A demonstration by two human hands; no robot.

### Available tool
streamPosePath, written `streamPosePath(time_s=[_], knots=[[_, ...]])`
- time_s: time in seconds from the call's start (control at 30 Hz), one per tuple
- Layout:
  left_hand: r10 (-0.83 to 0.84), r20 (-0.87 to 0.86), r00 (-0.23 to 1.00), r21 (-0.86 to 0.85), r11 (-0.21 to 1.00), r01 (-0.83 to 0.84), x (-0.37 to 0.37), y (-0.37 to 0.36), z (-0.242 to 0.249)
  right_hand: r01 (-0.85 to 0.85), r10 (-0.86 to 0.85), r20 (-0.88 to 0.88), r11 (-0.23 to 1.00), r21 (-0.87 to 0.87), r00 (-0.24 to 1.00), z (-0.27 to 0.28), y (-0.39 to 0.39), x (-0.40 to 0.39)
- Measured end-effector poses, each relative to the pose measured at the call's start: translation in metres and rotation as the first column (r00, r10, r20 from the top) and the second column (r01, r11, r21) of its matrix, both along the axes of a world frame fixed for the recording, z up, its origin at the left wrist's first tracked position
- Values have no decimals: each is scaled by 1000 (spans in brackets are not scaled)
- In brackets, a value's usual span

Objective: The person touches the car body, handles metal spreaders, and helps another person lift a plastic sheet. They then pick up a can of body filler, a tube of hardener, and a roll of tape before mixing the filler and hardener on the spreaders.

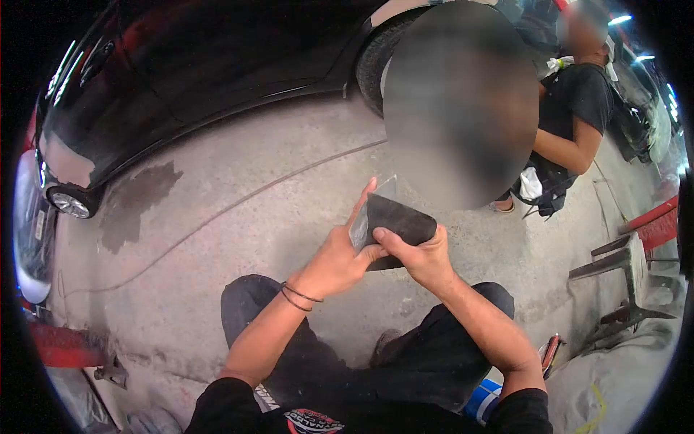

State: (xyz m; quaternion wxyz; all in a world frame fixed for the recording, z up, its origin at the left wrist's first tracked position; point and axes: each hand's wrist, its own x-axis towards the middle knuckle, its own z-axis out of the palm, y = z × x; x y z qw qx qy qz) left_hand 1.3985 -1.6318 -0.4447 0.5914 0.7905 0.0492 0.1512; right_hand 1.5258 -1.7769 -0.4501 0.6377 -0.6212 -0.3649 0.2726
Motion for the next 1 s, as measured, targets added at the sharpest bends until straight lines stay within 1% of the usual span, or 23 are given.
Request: streamPosePath(time_s=[0.1,0.2,0.3,0.33,0.4,0.43,0.47,0.5,0.57,0.6,0.7,0.8,0.83,0.87,0.9,0.93,1.0], knots=[[-106,-136,985,-43,994,101,0,21,2,-42,47,65,996,-73,997,8,5,2],[-187,-332,925,-120,981,155,-9,50,-3,78,-73,122,996,-40,990,28,19,-3],[-140,-242,960,-223,971,86,-16,63,-8,40,-57,-154,992,-116,986,45,22,5],[-119,-104,987,-289,954,84,-15,62,-11,28,-45,-121,990,-140,992,39,23,12],[-27,152,988,-418,904,89,-17,62,-20,111,-133,-234,988,-106,963,30,23,20],[-16,173,985,-357,931,78,-17,60,-22,137,-159,-299,986,-93,941,27,26,21],[4,193,981,-294,954,54,-13,55,-23,156,-129,-410,987,34,903,37,28,19],[27,209,978,-232,972,23,-10,50,-25,154,-112,-434,986,63,894,36,32,15],[239,159,958,-281,941,-188,-1,28,-7,153,-79,-484,981,116,872,32,40,5],[335,134,933,-301,911,-284,1,24,0,151,-97,-483,986,73,870,32,43,-3],[355,142,924,-298,906,-302,3,37,-7,158,-130,-296,985,72,946,29,44,6],[315,171,934,-222,936,-275,0,36,0,225,-173,-366,969,105,915,35,42,15],[322,190,928,-122,945,-303,-5,33,4,252,-189,-395,961,112,899,35,41,14],[318,210,925,-21,947,-321,-8,26,9,226,-178,-378,970,88,909,37,38,10],[296,243,924,77,943,-322,-5,19,13,226,-170,-390,969,100,905,32,37,6],[305,239,922,79,940,-331,-3,13,15,242,-181,-389,964,114,903,23,37,3],[285,243,927,72,948,-310,3,12,14,277,-208,-396,952,126,894,27,38,7]])
